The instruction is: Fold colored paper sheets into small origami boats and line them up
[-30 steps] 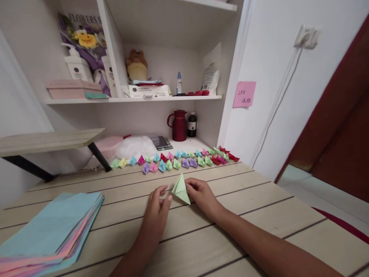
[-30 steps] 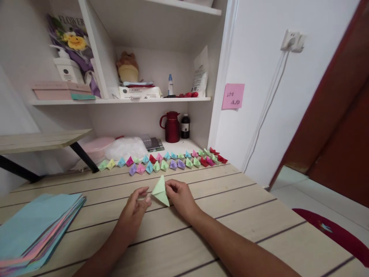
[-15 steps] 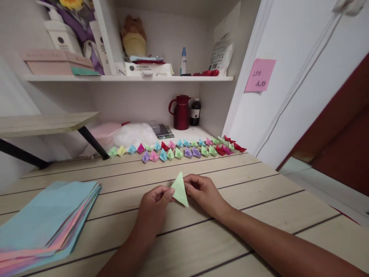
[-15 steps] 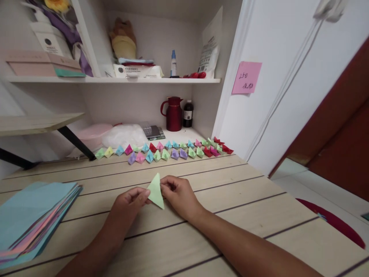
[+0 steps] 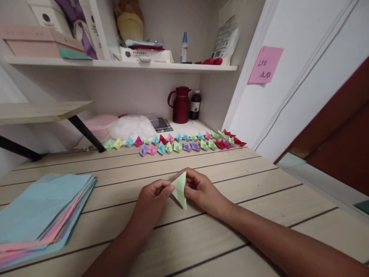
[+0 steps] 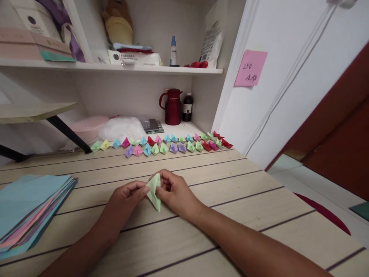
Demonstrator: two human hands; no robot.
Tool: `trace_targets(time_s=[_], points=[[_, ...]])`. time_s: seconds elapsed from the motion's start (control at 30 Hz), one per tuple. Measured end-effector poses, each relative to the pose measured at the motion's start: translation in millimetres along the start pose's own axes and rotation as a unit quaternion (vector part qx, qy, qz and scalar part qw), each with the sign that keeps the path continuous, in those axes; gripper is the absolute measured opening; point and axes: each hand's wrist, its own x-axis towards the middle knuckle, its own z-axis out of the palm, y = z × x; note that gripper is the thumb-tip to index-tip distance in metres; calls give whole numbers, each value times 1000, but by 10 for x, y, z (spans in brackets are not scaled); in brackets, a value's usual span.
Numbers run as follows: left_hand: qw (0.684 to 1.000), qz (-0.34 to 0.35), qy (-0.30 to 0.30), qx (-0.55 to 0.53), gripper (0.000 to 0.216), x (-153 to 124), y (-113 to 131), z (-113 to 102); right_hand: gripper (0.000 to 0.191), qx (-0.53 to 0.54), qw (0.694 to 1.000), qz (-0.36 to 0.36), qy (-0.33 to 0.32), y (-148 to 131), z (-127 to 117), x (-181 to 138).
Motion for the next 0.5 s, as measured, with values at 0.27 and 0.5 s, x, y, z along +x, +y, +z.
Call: trace_targets(time_s=[0.27,0.5], points=[[985,48,163,43,35,40,-154,66,18,-1,1000,3,31,24,21,1],[884,287,150,338,8,-38,-160,53,17,-95,993,-38,57,67,5,-16]])
